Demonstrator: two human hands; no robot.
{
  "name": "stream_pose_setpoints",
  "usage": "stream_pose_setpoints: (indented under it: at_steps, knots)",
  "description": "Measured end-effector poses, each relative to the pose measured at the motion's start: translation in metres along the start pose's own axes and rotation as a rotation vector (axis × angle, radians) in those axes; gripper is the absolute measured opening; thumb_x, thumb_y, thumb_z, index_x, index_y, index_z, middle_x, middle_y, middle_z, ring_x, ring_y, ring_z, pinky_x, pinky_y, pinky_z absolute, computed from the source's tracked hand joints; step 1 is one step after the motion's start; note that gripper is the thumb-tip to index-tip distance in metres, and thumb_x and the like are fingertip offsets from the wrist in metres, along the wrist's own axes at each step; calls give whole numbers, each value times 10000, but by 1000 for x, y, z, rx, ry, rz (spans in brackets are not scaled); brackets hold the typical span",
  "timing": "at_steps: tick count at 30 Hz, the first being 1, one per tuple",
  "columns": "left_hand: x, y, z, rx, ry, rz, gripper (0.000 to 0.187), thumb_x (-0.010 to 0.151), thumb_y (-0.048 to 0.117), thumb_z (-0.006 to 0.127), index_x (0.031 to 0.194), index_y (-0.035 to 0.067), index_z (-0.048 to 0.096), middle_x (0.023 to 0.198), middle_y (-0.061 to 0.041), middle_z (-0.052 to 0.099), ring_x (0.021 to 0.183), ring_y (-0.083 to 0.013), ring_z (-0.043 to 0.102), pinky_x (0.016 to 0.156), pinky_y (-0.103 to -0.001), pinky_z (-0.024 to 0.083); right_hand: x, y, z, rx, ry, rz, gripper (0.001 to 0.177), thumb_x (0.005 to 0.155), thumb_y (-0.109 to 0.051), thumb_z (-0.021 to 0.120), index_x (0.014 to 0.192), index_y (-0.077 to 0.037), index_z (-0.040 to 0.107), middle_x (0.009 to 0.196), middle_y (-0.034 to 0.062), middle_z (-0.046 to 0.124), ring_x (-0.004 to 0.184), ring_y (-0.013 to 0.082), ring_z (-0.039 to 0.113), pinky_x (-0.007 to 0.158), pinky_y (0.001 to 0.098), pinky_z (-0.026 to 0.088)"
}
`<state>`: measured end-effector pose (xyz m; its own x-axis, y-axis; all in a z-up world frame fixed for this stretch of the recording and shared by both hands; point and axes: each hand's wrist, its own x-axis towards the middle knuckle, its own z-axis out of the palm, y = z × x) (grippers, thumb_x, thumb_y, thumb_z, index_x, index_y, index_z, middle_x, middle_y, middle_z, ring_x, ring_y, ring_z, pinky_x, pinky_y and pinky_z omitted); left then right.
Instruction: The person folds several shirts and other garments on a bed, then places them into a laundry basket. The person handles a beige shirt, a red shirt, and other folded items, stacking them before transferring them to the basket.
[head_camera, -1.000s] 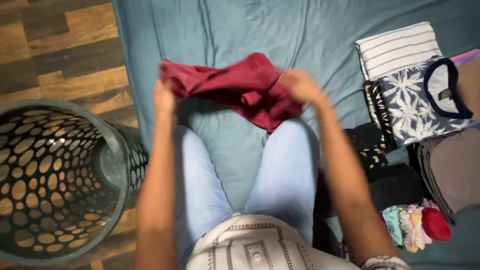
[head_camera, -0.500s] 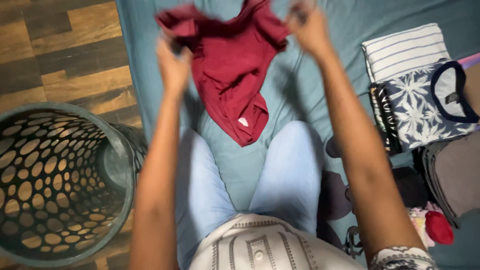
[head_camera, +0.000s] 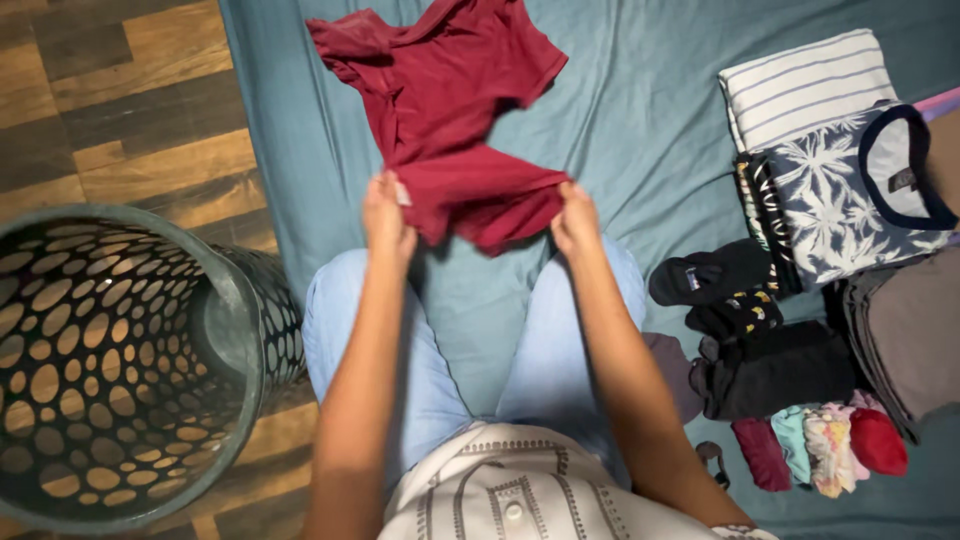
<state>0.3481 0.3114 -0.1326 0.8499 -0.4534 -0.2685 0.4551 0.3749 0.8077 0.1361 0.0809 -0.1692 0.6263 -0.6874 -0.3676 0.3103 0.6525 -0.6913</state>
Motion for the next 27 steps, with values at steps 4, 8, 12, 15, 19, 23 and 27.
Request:
stream_pose_setpoints:
  at_steps: [4,8,12,15,19,23,27]
  knots:
    - [-20,90,31,-55,-76,-86,238,1042,237,591,1137,20,611,1011,-79,713,900,-180,681,832,-339,598,-31,-47,44,196,59,119,300,1010,-229,494,1122,-1,654,1119,146,742,1035,269,728,936,407,599]
    - [-79,142,91,1016,105,653,521,843,295,847,1221,47,589,1045,-144,632,952,-303,615,840,-420,512,-75,-89,107,-9,-15,14,208,1034,-182,537,1090,-32,670,1032,91,721,946,209,709,864,365,591]
    - [-109,111,130,1095,-241,884,459,776,256,874,1142,93,649,1161,-138,612,1110,-355,578,963,-454,483,-112,-97,154,-283,-229,-11,167,1098,-166,583,1078,-25,670,987,45,677,869,130,640,773,300,531]
    - [-99,87,126,1166,-113,784,330,850,178,799,1150,110,678,1144,-114,636,1097,-327,617,959,-419,511,-139,-110,160,-250,-162,10,154,1032,-159,580,1053,-48,684,976,30,692,869,111,666,780,270,547]
    - [-95,89,117,1032,-64,643,238,883,184,807,1070,100,688,1077,-113,660,1021,-331,645,910,-423,518,-147,-136,145,-347,-130,-94,172,1031,-177,599,949,-46,674,861,-1,660,762,83,619,700,263,527]
    - [-128,88,137,879,-356,742,382,774,116,811,1112,56,645,1095,-155,627,1037,-392,626,887,-453,505,-145,-122,147,-765,-165,-161,278,1046,-198,627,822,-38,656,727,-54,582,655,40,499,581,238,418]
    - [-121,59,141,1072,-244,603,434,708,-9,705,1130,69,640,1106,-140,628,1043,-390,637,844,-446,523,-152,-115,162,-904,-243,-120,374,1067,-237,657,761,-23,636,693,-84,540,632,24,446,534,249,362]
